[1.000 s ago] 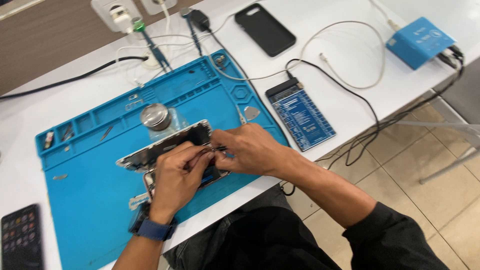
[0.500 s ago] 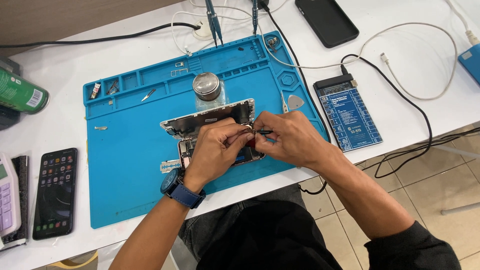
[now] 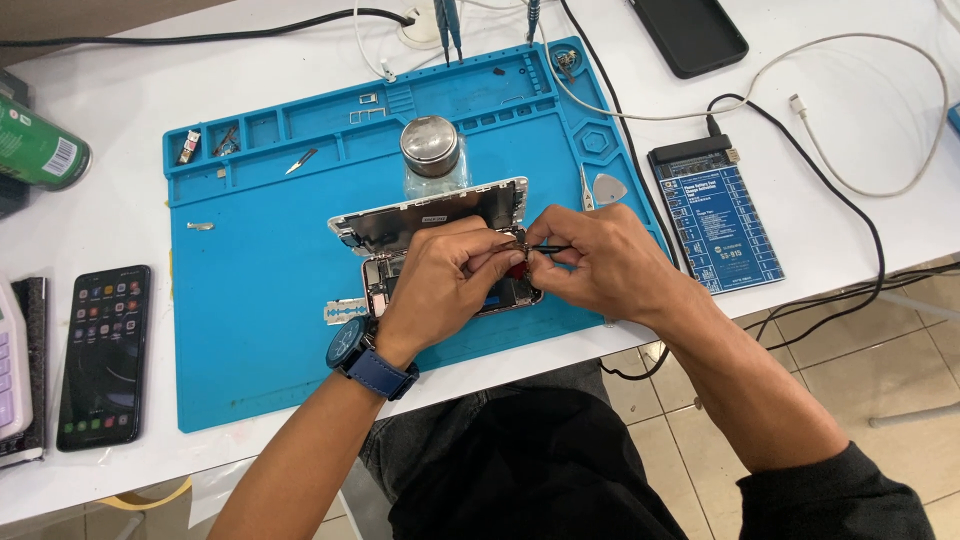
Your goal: Disassembling a smartphone by disconnecting internal ribbon cables and removing components like the battery and motherboard using tweezers and hands.
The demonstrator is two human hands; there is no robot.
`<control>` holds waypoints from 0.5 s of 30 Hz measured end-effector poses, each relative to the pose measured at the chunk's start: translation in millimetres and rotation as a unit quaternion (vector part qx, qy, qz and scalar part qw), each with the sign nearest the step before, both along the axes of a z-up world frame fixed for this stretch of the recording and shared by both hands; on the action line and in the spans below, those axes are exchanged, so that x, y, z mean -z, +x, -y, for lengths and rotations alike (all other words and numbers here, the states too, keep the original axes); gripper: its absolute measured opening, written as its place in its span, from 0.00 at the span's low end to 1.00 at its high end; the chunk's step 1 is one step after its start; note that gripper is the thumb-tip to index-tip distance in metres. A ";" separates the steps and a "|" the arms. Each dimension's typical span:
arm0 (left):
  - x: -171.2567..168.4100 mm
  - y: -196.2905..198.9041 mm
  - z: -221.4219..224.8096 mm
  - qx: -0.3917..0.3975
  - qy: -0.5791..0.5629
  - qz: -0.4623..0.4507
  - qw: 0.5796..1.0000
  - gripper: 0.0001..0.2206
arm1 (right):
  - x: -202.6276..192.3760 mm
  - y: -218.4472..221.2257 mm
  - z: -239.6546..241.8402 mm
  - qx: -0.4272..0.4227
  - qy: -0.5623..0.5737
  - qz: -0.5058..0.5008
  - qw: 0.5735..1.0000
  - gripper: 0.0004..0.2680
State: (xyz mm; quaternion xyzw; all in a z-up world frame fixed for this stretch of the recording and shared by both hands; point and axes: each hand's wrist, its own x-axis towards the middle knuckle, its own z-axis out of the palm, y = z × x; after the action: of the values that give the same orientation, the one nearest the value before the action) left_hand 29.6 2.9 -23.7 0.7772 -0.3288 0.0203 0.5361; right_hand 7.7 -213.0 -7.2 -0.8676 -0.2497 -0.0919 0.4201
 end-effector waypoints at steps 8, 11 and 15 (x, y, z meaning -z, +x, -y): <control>-0.6 -1.4 -0.3 0.007 -0.013 -0.002 1.000 0.05 | 2.3 -1.2 1.2 -0.002 0.003 -0.003 1.000 0.02; -1.7 -1.6 -0.4 0.007 -0.012 0.000 1.000 0.05 | 2.4 -1.9 1.0 -0.003 0.006 0.004 1.000 0.02; -2.3 -1.4 -0.9 0.012 -0.011 -0.002 1.000 0.05 | 3.6 -1.7 0.5 -0.004 0.007 0.010 1.000 0.02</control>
State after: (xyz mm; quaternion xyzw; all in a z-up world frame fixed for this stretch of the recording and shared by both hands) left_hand 28.2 3.8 -21.5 0.7675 -0.3363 0.0158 0.5455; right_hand 6.0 -213.4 -10.8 -0.8626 -0.2566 -0.1011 0.4242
